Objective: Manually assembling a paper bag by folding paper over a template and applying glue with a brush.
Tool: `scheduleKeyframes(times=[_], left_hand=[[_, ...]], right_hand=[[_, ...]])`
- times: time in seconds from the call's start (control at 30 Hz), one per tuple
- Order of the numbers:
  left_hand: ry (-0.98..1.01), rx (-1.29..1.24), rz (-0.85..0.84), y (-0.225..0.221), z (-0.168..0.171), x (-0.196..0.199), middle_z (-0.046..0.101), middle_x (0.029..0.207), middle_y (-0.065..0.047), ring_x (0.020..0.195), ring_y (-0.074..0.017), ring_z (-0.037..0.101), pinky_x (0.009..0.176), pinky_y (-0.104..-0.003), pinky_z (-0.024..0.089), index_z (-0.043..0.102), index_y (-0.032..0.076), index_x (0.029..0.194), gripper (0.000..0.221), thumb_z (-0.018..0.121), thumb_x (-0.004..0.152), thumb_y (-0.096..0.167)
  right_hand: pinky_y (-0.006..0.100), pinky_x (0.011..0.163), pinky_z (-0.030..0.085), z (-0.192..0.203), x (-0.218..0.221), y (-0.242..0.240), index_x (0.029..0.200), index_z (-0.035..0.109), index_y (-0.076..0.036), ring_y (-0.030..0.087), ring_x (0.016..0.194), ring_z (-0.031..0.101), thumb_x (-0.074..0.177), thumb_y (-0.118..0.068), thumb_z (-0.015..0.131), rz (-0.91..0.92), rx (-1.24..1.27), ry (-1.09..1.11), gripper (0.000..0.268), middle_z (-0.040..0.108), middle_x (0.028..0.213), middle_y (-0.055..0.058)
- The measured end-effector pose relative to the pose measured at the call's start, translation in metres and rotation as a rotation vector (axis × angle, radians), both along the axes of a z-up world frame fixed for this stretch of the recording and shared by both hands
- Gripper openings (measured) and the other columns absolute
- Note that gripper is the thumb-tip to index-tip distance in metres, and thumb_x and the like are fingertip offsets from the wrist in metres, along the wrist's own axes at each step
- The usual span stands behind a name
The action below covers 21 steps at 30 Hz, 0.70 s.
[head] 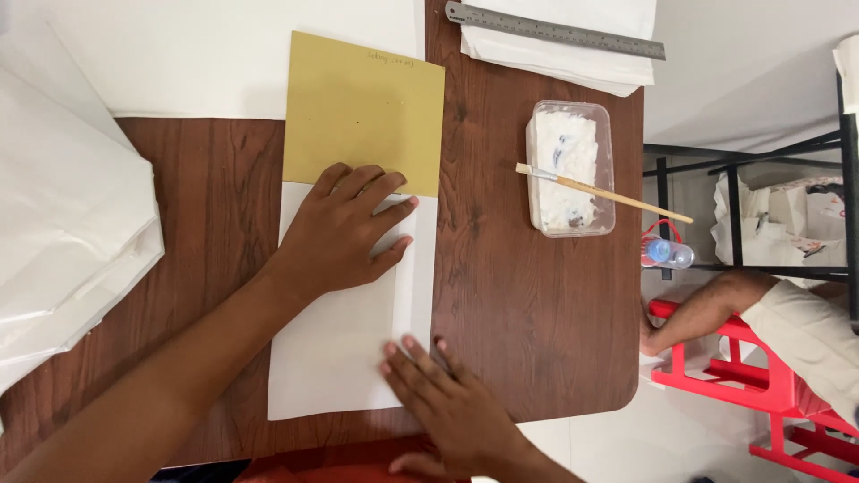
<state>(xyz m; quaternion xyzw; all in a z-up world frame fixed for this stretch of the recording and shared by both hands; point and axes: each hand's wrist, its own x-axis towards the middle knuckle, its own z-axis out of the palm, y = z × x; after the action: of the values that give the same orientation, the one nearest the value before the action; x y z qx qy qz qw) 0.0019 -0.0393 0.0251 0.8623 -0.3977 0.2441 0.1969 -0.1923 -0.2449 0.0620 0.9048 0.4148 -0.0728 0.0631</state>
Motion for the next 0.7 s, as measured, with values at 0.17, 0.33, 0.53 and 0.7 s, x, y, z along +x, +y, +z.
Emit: scheduleKeyframes(times=[0.17, 0.33, 0.53, 0.7], left_hand=[[-0.051, 0.018, 0.007, 0.000, -0.002, 0.000, 0.066, 0.125, -0.006, 0.113, -0.0242, 0.061, 0.098, -0.043, 0.049, 0.075, 0.011, 0.110, 0.037, 0.073, 0.093, 0.043], [-0.037, 0.013, 0.005, 0.001, -0.009, -0.003, 0.067, 0.128, -0.008, 0.114, -0.0242, 0.064, 0.100, -0.044, 0.053, 0.074, 0.008, 0.111, 0.041, 0.072, 0.094, 0.045], [0.080, 0.018, -0.029, 0.004, -0.005, -0.002, 0.065, 0.133, -0.008, 0.107, -0.0266, 0.064, 0.099, -0.046, 0.051, 0.071, 0.007, 0.114, 0.029, 0.063, 0.097, 0.029], [0.109, -0.015, -0.086, 0.007, 0.002, -0.001, 0.066, 0.134, -0.011, 0.111, -0.0307, 0.064, 0.098, -0.047, 0.050, 0.070, 0.005, 0.118, 0.030, 0.059, 0.090, 0.005]], right_hand=[[0.045, 0.130, 0.015, -0.002, -0.027, -0.005, 0.162, 0.024, -0.006, 0.029, 0.161, 0.018, 0.105, -0.070, 0.020, 0.088, 0.019, -0.042, 0.085, 0.024, 0.171, 0.012], [0.051, 0.127, 0.012, 0.010, -0.020, -0.003, 0.163, 0.024, -0.007, 0.028, 0.161, 0.014, 0.104, -0.070, 0.026, 0.043, 0.146, 0.155, 0.087, 0.022, 0.173, 0.009], [0.063, 0.108, 0.035, 0.027, 0.027, -0.001, 0.132, 0.059, 0.000, 0.035, 0.125, 0.059, 0.110, -0.040, 0.038, -0.069, 0.681, 0.287, 0.050, 0.064, 0.135, 0.018], [0.056, 0.107, 0.045, 0.018, 0.088, -0.006, 0.137, 0.056, 0.001, 0.037, 0.128, 0.058, 0.106, -0.034, 0.047, -0.281, 0.670, 0.147, 0.047, 0.058, 0.141, 0.019]])
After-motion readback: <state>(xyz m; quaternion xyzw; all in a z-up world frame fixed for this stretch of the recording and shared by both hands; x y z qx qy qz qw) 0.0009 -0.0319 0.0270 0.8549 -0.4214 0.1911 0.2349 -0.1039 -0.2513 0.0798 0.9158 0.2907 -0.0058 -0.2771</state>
